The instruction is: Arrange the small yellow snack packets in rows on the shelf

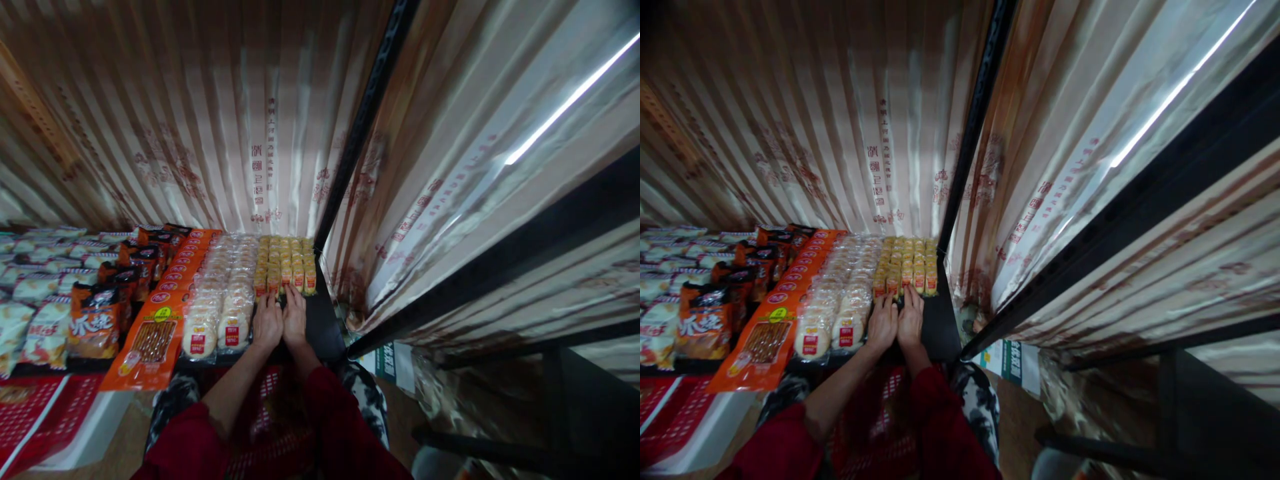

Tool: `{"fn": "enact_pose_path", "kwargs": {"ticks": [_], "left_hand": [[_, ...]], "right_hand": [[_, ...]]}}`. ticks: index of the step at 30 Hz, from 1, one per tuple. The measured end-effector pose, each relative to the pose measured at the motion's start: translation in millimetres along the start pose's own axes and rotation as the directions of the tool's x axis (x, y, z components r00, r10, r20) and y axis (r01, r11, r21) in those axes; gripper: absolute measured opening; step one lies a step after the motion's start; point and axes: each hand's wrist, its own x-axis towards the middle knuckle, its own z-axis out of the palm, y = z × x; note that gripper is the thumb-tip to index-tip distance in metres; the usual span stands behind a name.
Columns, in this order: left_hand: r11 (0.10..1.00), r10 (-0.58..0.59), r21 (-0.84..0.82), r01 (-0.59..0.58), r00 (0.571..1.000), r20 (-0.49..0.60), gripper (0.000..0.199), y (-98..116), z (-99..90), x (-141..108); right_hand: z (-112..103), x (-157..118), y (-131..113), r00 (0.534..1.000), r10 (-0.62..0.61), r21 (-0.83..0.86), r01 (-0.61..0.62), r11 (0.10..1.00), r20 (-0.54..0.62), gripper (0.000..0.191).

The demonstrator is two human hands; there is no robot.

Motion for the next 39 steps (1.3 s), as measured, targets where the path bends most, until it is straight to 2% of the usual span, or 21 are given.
{"fn": "enact_pose_path", "kwargs": {"ticks": [4,10,14,18,25,29,35,39], "left_hand": [[1.000,0.003,0.007,-0.003,1.000,0.028,0.043,-2.2,1.4,2.3],[1.000,-0.003,-0.016,0.003,1.000,0.011,0.043,0.7,0.7,1.4],[1.000,0.010,-0.027,-0.009,1.000,0.016,0.041,4.8,-6.0,-1.7],[0.999,0.027,-0.021,-0.026,0.997,0.077,0.037,7.0,-11.5,-11.3],[0.995,0.043,-0.090,-0.030,0.988,0.151,0.037,3.1,-13.3,-45.0],[0.991,0.062,-0.129,-0.045,0.989,0.133,0.037,-0.4,-14.2,-63.5],[0.983,0.083,-0.170,-0.070,0.994,0.069,0.033,-4.9,-18.2,-100.5],[0.975,0.103,-0.204,-0.086,0.992,0.077,0.029,-12.7,-17.5,-133.3]], "right_hand": [[1.2,1.7,1.2,0.998,-0.026,-0.054,0.029,0.998,0.059,0.054],[-0.4,0.1,3.3,0.999,-0.034,-0.003,0.034,0.999,0.037,0.051],[-5.0,-2.7,-0.1,0.999,0.009,0.020,-0.010,1.000,0.038,0.047],[-10.2,-13.5,-4.1,0.996,0.032,0.028,-0.034,0.999,0.078,0.043],[-17.7,-46.9,-4.6,0.992,0.077,0.108,-0.089,0.990,0.104,0.039],[-23.1,-64.1,-8.6,0.992,0.073,0.130,-0.087,0.988,0.108,0.037],[-37.7,-102.5,-21.1,0.997,0.060,0.207,-0.069,0.976,0.051,0.038],[-43.1,-135.6,-14.7,0.992,0.013,0.184,-0.036,0.982,0.123,0.033]]}}
